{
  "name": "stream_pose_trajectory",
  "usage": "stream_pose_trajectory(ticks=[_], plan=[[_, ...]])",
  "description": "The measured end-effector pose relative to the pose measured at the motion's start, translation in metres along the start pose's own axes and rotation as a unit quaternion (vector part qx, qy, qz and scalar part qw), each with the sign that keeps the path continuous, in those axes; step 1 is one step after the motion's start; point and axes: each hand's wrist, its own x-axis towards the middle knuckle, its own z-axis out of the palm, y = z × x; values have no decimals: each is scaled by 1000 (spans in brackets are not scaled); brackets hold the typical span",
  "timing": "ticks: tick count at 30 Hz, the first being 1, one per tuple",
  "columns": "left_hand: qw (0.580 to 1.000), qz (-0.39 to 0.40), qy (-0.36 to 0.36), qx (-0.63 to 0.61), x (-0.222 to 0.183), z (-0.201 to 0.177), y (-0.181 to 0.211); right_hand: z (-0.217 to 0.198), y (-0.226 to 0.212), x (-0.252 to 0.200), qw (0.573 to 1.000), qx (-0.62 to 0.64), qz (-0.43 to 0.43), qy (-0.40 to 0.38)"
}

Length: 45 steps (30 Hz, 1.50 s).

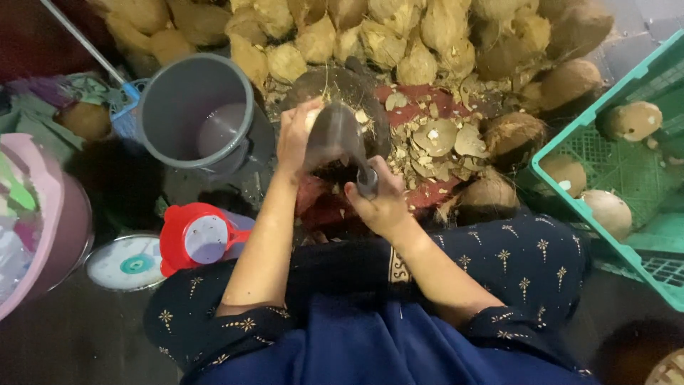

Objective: The person sits on the floor and uses a long knife to peel the husk off a coconut. They rotate the coconut in their hands to remove the outer layer, then place the peeled coconut into a green crate. The person repeats this process with another coconut.

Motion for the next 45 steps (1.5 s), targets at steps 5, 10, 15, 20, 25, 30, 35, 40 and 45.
stream_pose_trajectory(ticks=[5, 10, 15, 20, 25, 30, 35, 40, 45], plan=[[987, 48, -7, 153, -13, -7, 4, 5, 43, 12, 963, 133, 230, -49], [991, 60, -5, 121, -22, -12, 16, -10, -40, -5, 991, 113, 26, -63], [992, 53, -20, 115, -18, -17, 14, 11, -19, -3, 980, 200, 14, -9], [992, 46, -1, 115, -9, -18, -2, 12, 37, 0, 892, 270, 357, -63], [983, 165, -58, 60, 5, -17, -21, -3, 48, -7, 879, 285, 378, -57], [988, -21, -49, 142, -33, -4, 43, -2, 17, -9, 946, 68, 313, -57], [955, -26, -65, 289, -18, 12, 50, 4, -19, -19, 995, -94, 28, -26], [909, -183, -144, 347, 2, 4, 79, 13, 28, -2, 987, -153, -43, 19], [932, -52, -100, 344, 7, -3, 56, -4, 29, 14, 957, 103, 270, -31]])
